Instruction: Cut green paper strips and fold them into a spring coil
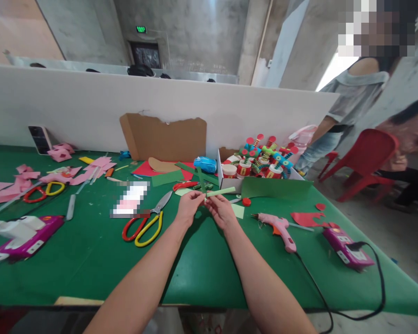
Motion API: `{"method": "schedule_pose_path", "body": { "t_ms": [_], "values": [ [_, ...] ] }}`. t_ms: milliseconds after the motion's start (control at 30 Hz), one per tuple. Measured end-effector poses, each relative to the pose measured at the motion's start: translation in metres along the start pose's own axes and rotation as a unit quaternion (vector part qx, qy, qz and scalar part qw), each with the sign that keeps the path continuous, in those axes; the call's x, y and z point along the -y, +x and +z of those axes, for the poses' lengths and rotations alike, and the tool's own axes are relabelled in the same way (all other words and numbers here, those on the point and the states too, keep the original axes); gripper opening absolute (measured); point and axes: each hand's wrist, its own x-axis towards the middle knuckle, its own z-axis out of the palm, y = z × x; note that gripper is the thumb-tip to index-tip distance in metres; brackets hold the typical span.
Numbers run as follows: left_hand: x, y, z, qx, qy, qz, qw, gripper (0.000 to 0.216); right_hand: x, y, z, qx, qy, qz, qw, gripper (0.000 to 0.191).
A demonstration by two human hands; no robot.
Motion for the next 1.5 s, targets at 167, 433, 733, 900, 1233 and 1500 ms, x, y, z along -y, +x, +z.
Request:
{"method": "schedule_pose_path", "body": {
  "t_ms": [167, 433, 733, 900, 1233, 1500],
  "values": [
    [0.0013, 0.0011, -0.0003, -0.006, 0.022, 0.017, 1.000, 0.029, -0.0009, -0.0002, -0.0001, 0.002, -0.016, 0.000, 1.000, 0.026],
    [0.0023, 0.0005, -0.0032, 0.009, 0.044, 0.052, 0.998, 0.025, -0.0036, 0.0014, -0.0024, 0.012, -0.034, -0.021, 0.999, 0.031],
    [0.0026, 0.0004, -0.0030, 0.024, 0.034, 0.032, 0.999, 0.027, -0.0022, 0.0008, -0.0001, -0.038, -0.114, -0.085, 0.989, 0.027],
    [0.0047, 0.0004, -0.0017, 0.013, 0.026, 0.035, 0.999, 0.024, -0.0026, 0.0034, 0.0004, -0.085, -0.098, -0.143, 0.981, 0.027],
    [0.0053, -0.0024, 0.0013, -0.002, -0.002, 0.024, 1.000, 0.033, -0.0062, -0.0006, 0.0049, -0.062, -0.047, -0.103, 0.992, 0.027],
    [0.0060, 0.0007, -0.0003, -0.029, 0.005, 0.019, 0.999, 0.033, 0.0004, -0.0018, 0.0038, -0.027, -0.073, -0.063, 0.995, 0.030]
  ]
}}
